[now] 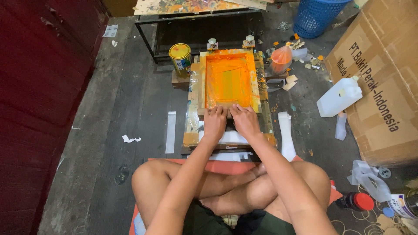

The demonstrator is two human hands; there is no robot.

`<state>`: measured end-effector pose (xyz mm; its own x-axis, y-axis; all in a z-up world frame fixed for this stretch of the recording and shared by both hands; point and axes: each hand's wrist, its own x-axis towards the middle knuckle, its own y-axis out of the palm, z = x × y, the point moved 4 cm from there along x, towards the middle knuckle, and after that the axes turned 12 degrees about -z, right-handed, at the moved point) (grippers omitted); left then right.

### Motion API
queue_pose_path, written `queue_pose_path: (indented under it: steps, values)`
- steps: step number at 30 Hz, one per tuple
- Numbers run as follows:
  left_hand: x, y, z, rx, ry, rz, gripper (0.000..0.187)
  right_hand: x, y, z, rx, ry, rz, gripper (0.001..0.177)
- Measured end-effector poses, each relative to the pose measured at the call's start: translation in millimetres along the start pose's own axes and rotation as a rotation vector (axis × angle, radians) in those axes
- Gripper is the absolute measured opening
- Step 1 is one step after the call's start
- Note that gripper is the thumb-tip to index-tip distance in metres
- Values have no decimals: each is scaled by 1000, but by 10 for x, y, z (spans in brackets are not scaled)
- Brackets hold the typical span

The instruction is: The person sits cross-legged on the floor and uses a squeegee to spread orange ink across a screen printing frame. They repeatedly pull the ink across the mesh to coat the surface evenly.

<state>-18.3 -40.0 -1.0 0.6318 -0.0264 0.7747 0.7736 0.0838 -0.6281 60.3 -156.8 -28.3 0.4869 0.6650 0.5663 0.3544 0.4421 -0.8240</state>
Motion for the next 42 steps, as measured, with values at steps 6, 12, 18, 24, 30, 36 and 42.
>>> queue_pose_path:
  steps: [6, 12, 18, 24, 30, 36, 42]
  values:
    - [-60, 75, 18, -19, -17, -3, 19, 39, -167, 84, -16, -9, -39, 44]
    - [-210, 315, 59, -43, -36, -5, 27, 133, -420, 280, -130, -90, -198, 27]
    - [-150, 195, 45, -30, -35, -23, 27, 169, -458, 356, -203, -140, -257, 23]
    - [-93, 65, 50, -56, -21, -12, 35, 214, -585, 381, -190, -145, -273, 20]
    - [-81, 32, 66, -83, -21, -20, 32, 216, -573, 368, -196, -154, -282, 21]
    - [6, 19, 87, -36, 93, -3, 24, 229, -575, 305, -167, -219, -291, 16]
    - [45, 442, 273, -129, 170, -16, 18, 313, -279, 4, -67, -181, -246, 19]
